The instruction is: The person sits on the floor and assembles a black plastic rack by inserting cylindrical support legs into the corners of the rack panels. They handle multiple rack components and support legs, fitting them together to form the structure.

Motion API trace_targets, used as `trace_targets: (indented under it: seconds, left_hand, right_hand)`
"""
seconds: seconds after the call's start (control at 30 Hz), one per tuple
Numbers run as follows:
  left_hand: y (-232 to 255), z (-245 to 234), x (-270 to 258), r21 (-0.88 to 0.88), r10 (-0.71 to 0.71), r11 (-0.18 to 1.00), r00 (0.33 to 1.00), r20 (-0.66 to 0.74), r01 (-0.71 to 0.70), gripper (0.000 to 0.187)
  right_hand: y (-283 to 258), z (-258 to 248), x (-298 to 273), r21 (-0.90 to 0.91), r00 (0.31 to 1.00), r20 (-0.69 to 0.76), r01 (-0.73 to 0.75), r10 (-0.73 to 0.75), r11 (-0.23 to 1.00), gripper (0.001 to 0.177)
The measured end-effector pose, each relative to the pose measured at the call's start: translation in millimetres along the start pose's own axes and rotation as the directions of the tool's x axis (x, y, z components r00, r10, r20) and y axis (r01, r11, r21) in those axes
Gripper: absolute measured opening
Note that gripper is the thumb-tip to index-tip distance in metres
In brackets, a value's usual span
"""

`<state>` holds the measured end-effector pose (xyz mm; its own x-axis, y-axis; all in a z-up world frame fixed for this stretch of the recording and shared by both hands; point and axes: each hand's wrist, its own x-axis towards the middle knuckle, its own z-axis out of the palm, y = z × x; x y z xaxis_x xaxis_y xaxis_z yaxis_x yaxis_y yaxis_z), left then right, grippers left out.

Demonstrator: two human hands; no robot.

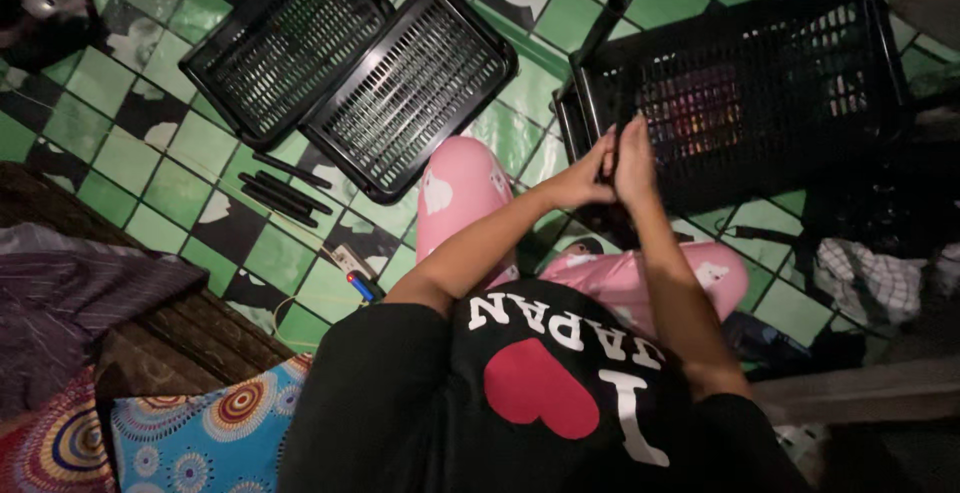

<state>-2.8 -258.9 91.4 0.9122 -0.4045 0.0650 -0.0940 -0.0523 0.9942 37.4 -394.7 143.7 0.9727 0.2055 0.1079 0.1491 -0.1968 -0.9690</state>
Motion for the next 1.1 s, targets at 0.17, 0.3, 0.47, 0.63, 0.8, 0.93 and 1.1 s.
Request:
trace_targets:
  seconds: [0.17, 0.3, 0.47, 0.63, 0.8, 0.93, 1.1]
  left_hand:
    - [14, -20, -8, -0.845, -0.222, 0.535, 0.965, -0.142, -0.001, 0.064]
    - [-11, -26, 8, -0.713, -0.326, 0.697, 0.849, -0.416, -0.082, 0.038]
    - [-82, -19, 31, -0.175, -0.209, 0.976, 0.747, -0.631, 0.126, 0.021]
    - [-85, 12, 33, -0.577, -0.509, 0.789, 0.749, -0.423, 0.21, 0.03]
    - [-79, 40, 28, -0.314, -0.399, 0.913, 0.718, -0.569, 0.259, 0.021]
    - [-75, 64, 30, -0.454, -0.432, 0.874, 0.705, -0.563, 0.174, 0.017]
    - [-78, 67, 33, -0.626, -0.566, 0.755, 0.678, -0.469, 0.197, 0.026]
  right_hand:
    - [-4, 30, 6, -0.24, 0.953, 0.157, 0.292, -0.26, 0.926, 0.024]
    - [-23, 42, 20, -0.321, 0.966, 0.09, 0.258, -0.242, 0.911, 0.015]
    - [14, 51, 72, -0.206, 0.974, -0.139, 0.15, -0.181, 0.967, 0.061]
    - [56, 71, 124, 0.058, 0.989, -0.136, 0.058, -0.05, 0.997, 0.046]
    - [73, 90, 138, -0.088, 0.938, -0.342, -0.092, 0.057, 0.992, 0.027]
    - [84, 84, 140, -0.075, 0.898, -0.427, 0.079, -0.104, 0.994, 0.043]
    - [89, 82, 138, 0.049, 0.908, -0.42, 0.017, 0.005, 0.999, 0.046]
